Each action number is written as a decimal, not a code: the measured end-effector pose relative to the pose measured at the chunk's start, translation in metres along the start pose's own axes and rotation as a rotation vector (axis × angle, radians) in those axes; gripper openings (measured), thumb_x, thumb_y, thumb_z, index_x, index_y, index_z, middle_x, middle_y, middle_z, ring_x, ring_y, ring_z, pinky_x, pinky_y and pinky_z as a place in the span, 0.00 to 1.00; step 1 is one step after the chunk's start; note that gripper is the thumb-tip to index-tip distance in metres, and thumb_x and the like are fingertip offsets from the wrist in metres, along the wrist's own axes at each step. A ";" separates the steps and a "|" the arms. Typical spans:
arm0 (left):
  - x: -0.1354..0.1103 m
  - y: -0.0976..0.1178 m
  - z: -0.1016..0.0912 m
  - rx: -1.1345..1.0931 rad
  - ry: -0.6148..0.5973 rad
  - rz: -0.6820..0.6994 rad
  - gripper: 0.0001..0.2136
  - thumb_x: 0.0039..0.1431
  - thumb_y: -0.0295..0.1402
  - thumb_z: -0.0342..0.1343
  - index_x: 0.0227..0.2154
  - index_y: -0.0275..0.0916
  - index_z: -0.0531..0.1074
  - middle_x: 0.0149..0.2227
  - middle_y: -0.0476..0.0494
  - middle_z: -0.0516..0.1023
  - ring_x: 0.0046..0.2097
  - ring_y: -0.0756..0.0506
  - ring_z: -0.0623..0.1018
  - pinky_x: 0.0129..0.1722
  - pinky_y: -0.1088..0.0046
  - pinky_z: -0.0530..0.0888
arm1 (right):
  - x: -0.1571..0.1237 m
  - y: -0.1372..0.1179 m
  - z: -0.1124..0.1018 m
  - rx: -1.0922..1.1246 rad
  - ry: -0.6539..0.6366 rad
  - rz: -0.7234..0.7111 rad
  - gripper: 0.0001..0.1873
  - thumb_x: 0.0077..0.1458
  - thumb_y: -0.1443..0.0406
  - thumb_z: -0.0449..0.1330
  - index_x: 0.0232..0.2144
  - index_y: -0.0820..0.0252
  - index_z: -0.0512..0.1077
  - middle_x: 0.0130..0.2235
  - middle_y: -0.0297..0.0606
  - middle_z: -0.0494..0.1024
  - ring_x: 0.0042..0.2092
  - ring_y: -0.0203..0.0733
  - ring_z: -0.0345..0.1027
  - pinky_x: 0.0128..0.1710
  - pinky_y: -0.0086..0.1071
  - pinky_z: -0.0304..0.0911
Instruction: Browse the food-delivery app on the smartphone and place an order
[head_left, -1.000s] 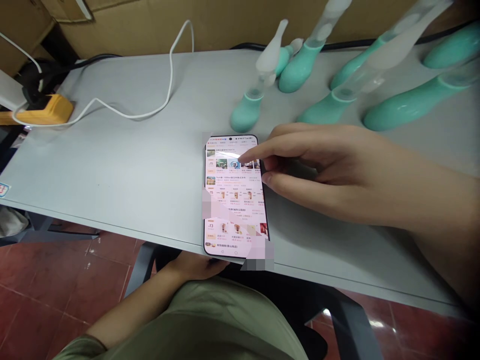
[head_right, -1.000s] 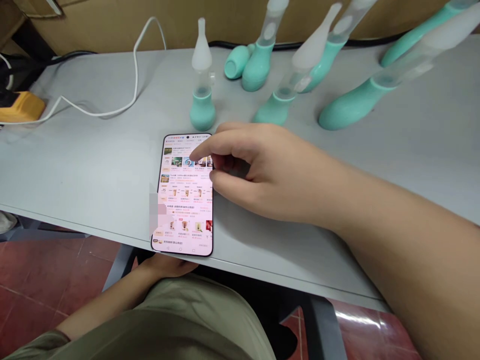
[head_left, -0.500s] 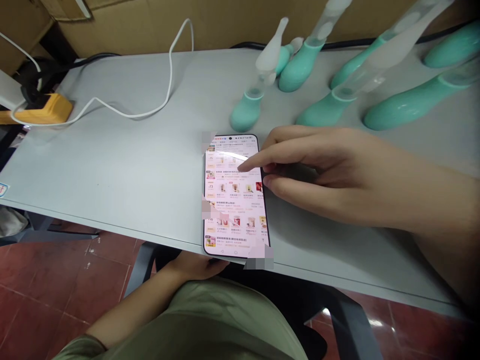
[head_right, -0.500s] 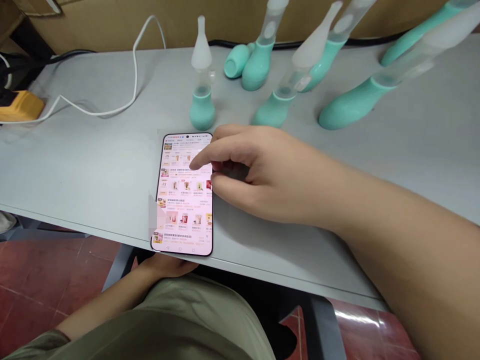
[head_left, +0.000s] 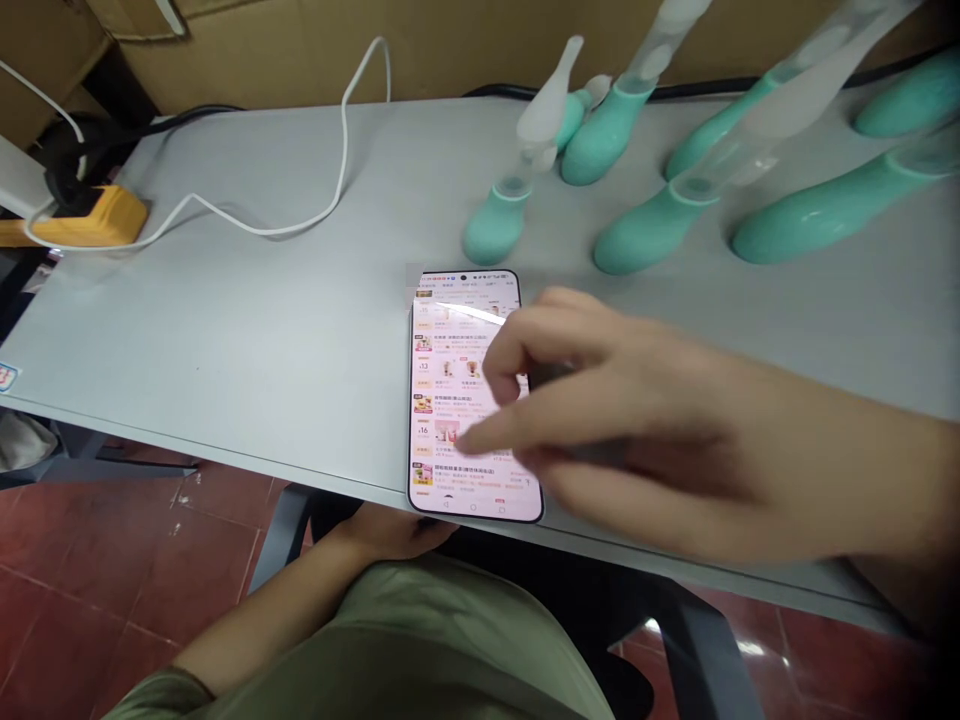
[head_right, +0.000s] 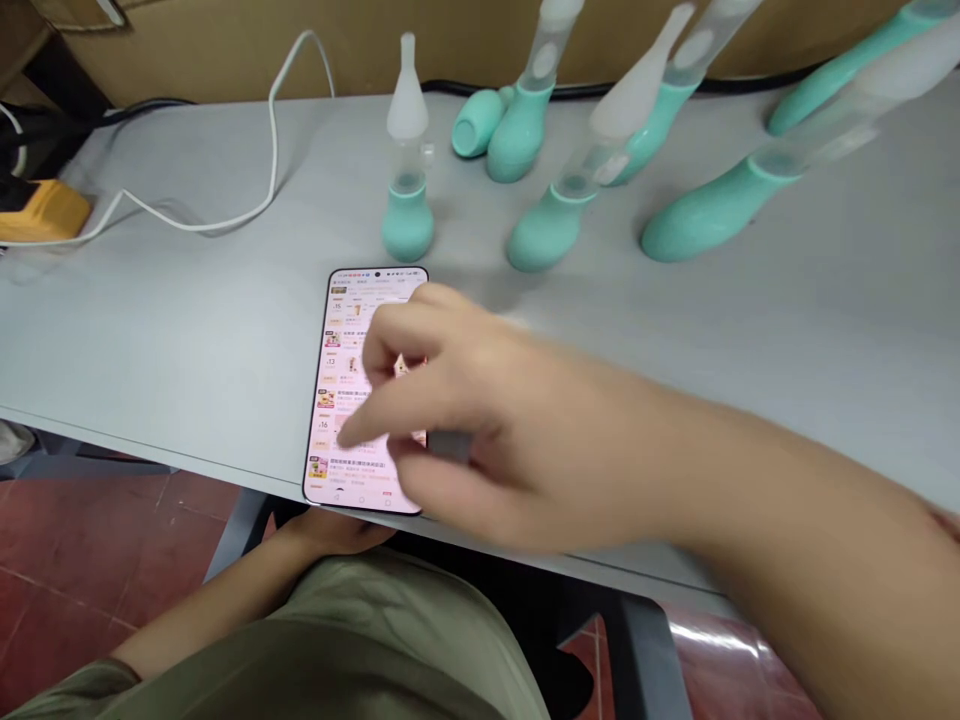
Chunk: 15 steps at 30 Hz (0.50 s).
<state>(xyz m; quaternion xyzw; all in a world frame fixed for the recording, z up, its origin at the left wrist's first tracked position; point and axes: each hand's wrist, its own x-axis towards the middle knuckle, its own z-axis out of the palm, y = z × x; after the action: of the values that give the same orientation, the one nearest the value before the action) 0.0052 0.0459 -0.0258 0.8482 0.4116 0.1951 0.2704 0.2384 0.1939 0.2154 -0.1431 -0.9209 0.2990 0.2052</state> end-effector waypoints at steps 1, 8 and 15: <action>0.001 0.000 -0.001 -0.005 -0.002 -0.007 0.28 0.69 0.40 0.59 0.70 0.49 0.66 0.65 0.45 0.77 0.69 0.36 0.72 0.67 0.56 0.75 | 0.000 -0.003 0.002 -0.001 -0.061 -0.021 0.21 0.60 0.75 0.56 0.45 0.53 0.83 0.43 0.41 0.72 0.47 0.43 0.67 0.48 0.40 0.68; 0.003 -0.001 -0.001 -0.052 -0.008 -0.060 0.32 0.69 0.43 0.60 0.73 0.50 0.59 0.69 0.45 0.73 0.72 0.37 0.69 0.69 0.56 0.73 | 0.000 -0.014 0.010 -0.014 -0.220 -0.025 0.29 0.53 0.76 0.60 0.51 0.42 0.82 0.48 0.42 0.72 0.54 0.53 0.63 0.55 0.51 0.67; -0.003 -0.001 0.003 -0.052 -0.045 -0.018 0.29 0.71 0.41 0.56 0.72 0.46 0.62 0.65 0.42 0.77 0.69 0.37 0.73 0.69 0.57 0.73 | -0.002 0.014 -0.001 -0.163 0.182 0.120 0.18 0.66 0.67 0.59 0.57 0.59 0.77 0.46 0.45 0.75 0.46 0.46 0.70 0.47 0.44 0.68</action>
<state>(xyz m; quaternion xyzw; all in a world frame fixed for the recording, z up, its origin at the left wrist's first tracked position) 0.0042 0.0428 -0.0297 0.8412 0.4079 0.1839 0.3035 0.2420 0.2042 0.2071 -0.2407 -0.9095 0.2205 0.2573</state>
